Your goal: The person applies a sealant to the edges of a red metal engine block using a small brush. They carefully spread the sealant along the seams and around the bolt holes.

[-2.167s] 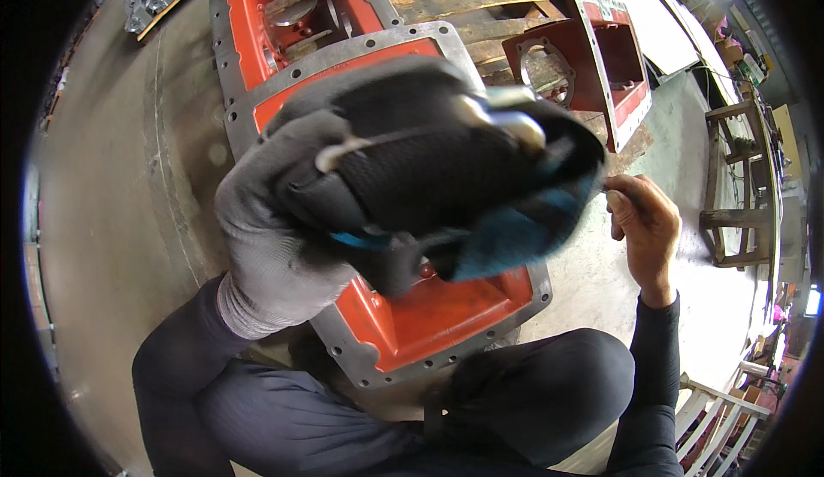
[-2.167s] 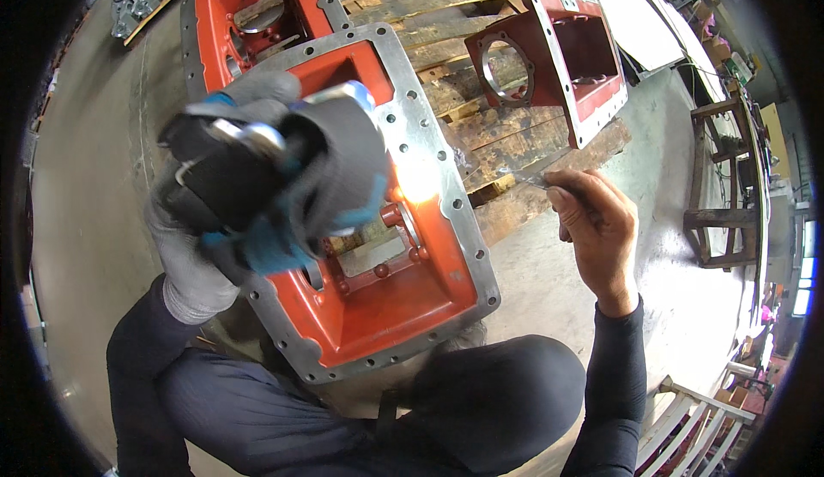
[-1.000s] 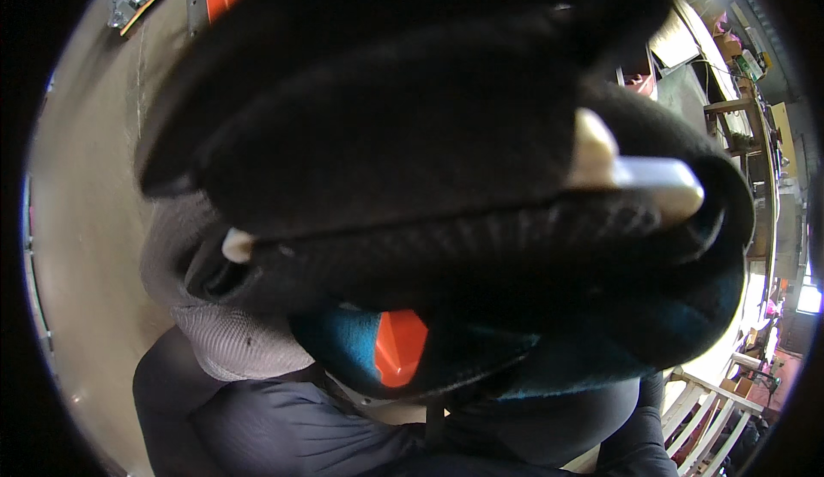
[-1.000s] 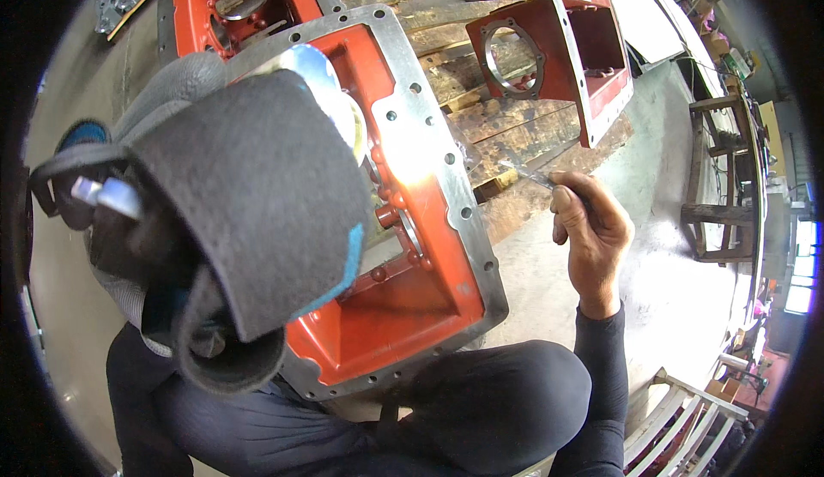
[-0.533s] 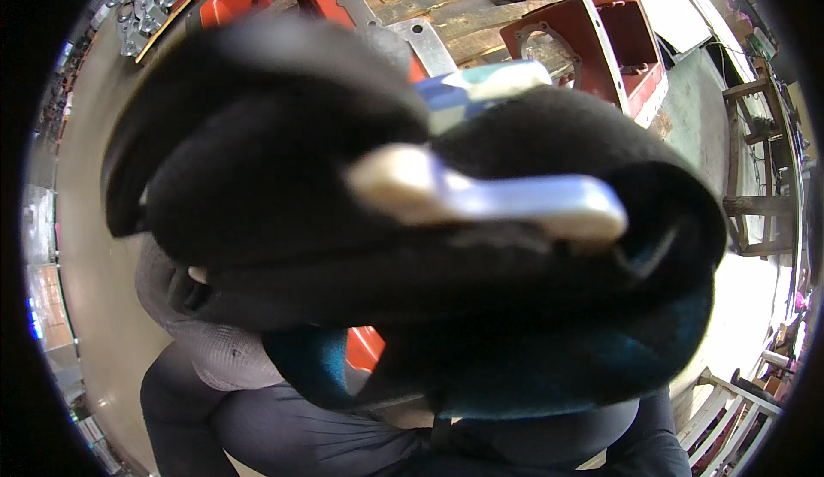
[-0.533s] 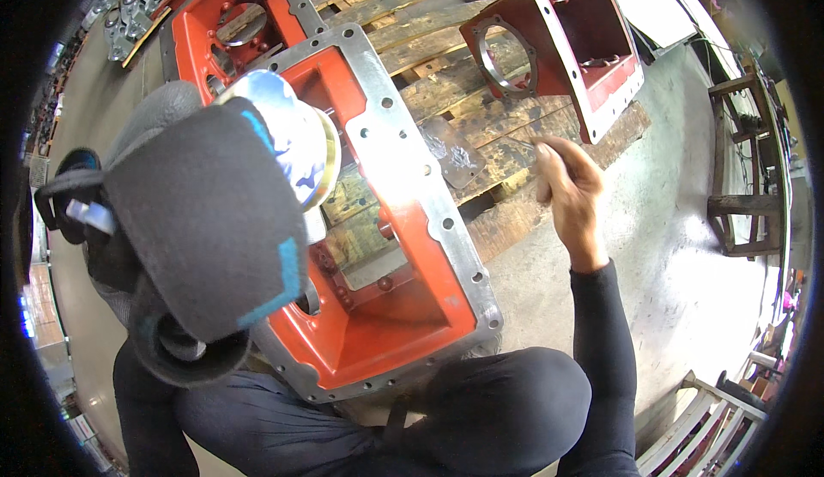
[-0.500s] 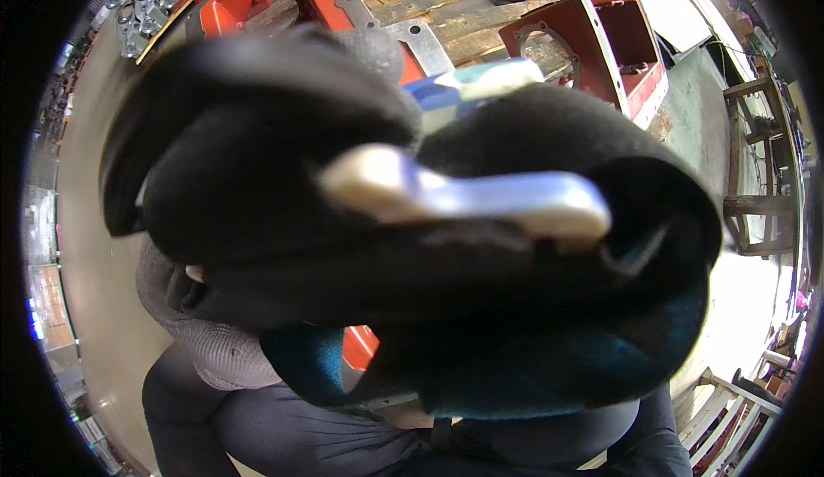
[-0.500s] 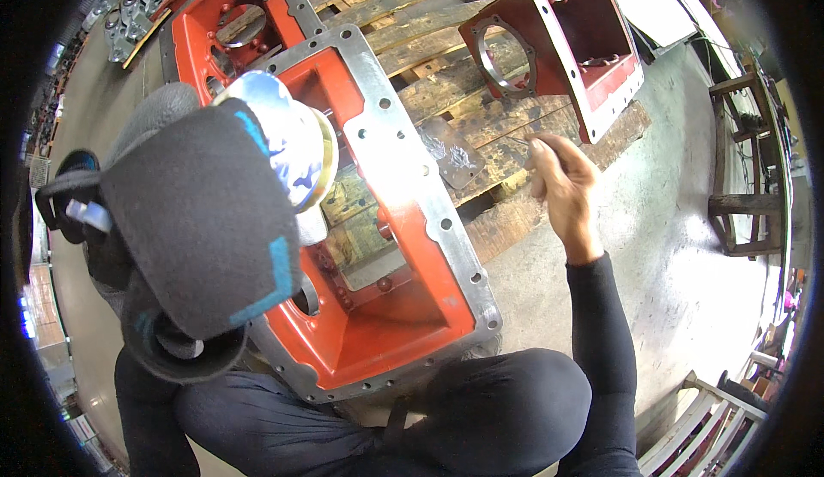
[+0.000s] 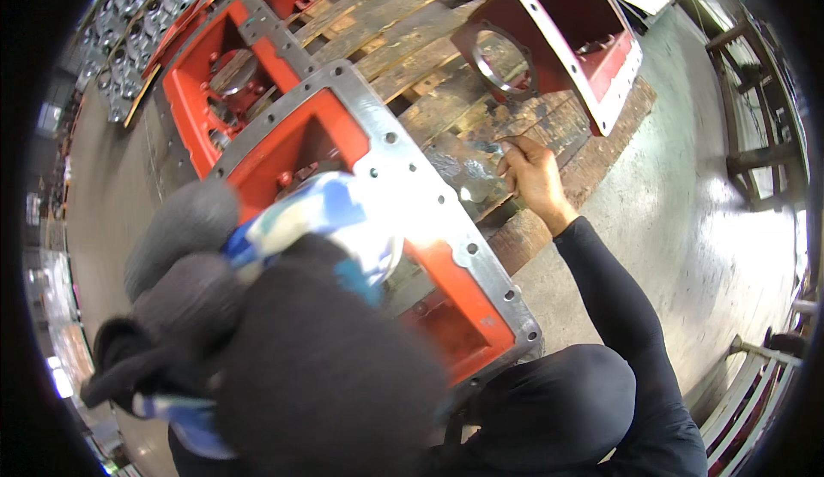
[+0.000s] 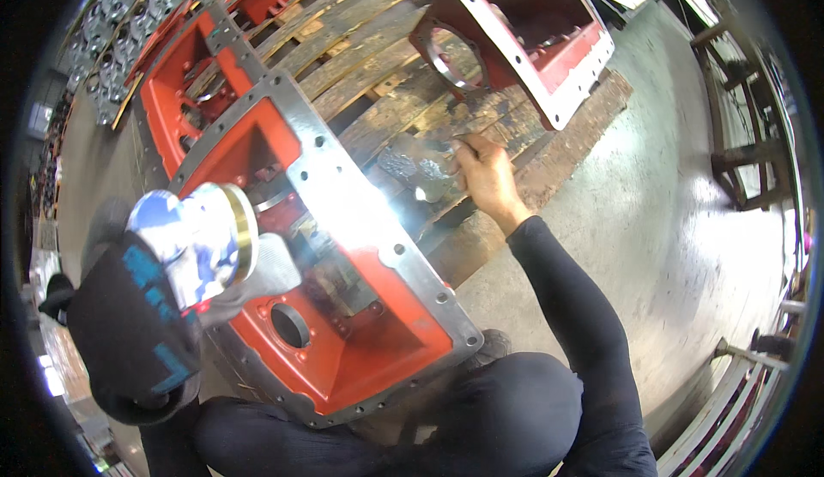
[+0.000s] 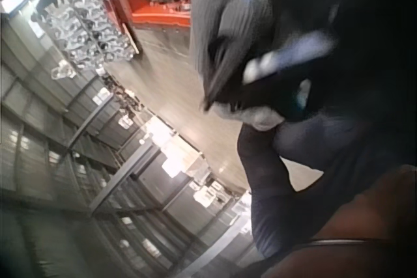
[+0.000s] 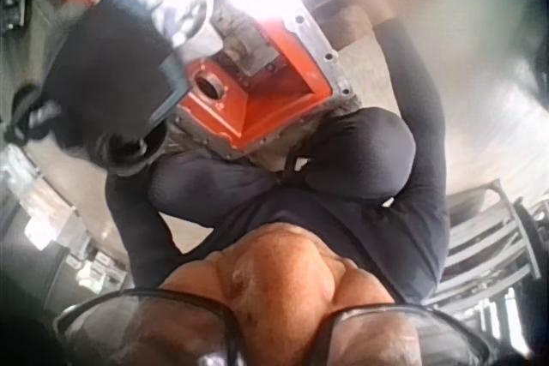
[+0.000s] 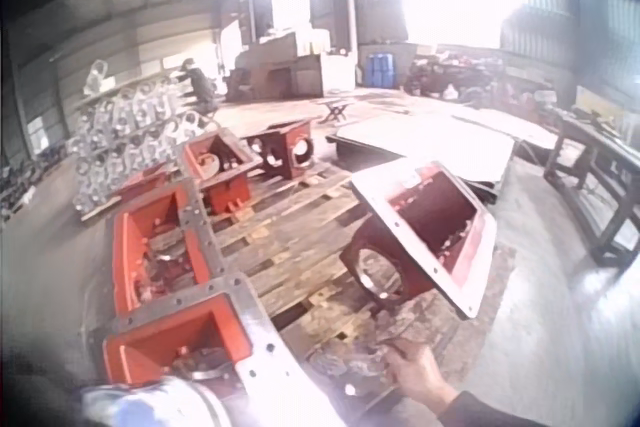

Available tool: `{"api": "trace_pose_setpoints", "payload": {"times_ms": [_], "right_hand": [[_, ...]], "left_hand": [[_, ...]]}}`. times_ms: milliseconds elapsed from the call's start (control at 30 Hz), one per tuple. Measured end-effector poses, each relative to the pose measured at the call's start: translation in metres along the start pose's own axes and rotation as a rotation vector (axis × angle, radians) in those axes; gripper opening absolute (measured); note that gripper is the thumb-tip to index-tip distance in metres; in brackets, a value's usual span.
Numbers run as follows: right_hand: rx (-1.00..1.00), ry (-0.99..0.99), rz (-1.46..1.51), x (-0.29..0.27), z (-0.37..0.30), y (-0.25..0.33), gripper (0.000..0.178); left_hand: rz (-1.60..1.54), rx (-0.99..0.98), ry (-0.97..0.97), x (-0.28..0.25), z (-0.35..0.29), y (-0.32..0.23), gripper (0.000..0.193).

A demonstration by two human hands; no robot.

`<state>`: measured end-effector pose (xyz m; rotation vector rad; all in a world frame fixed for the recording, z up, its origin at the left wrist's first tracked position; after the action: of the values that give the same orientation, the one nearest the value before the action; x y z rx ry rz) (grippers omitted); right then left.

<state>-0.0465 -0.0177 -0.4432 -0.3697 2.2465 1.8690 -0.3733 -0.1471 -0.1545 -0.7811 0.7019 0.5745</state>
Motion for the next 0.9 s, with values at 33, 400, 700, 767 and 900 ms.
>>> {"api": "trace_pose_setpoints", "payload": {"times_ms": [33,400,700,767,900], "right_hand": [[0.002,0.025,0.025,0.005,0.000,-0.002,0.027],[0.100,0.048,-0.011,0.007,-0.024,-0.006,0.032],[0.103,0.027,-0.008,0.020,-0.022,-0.010,0.030],[0.097,0.017,-0.018,0.022,-0.021,-0.012,0.030],[0.093,0.002,-0.041,0.027,-0.020,-0.006,0.029]], "left_hand": [[0.013,-0.006,0.005,-0.001,0.002,-0.003,0.050],[0.047,-0.049,0.090,0.006,0.000,-0.005,0.050],[0.069,-0.067,0.109,0.001,-0.014,-0.012,0.049],[0.069,-0.069,0.112,-0.001,-0.017,-0.015,0.049],[0.071,-0.076,0.111,-0.003,-0.021,-0.018,0.048]]}}
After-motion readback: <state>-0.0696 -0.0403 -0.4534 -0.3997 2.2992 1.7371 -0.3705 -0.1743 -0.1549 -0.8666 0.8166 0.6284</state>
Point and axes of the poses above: each hand's wrist, its own z-axis towards the middle knuckle, its own x-axis out of the palm, y = z × x, the point moved 5 cm from there along z, towards the middle knuckle, and after that the axes turned 10 degrees about -z, right-handed, at the moved point
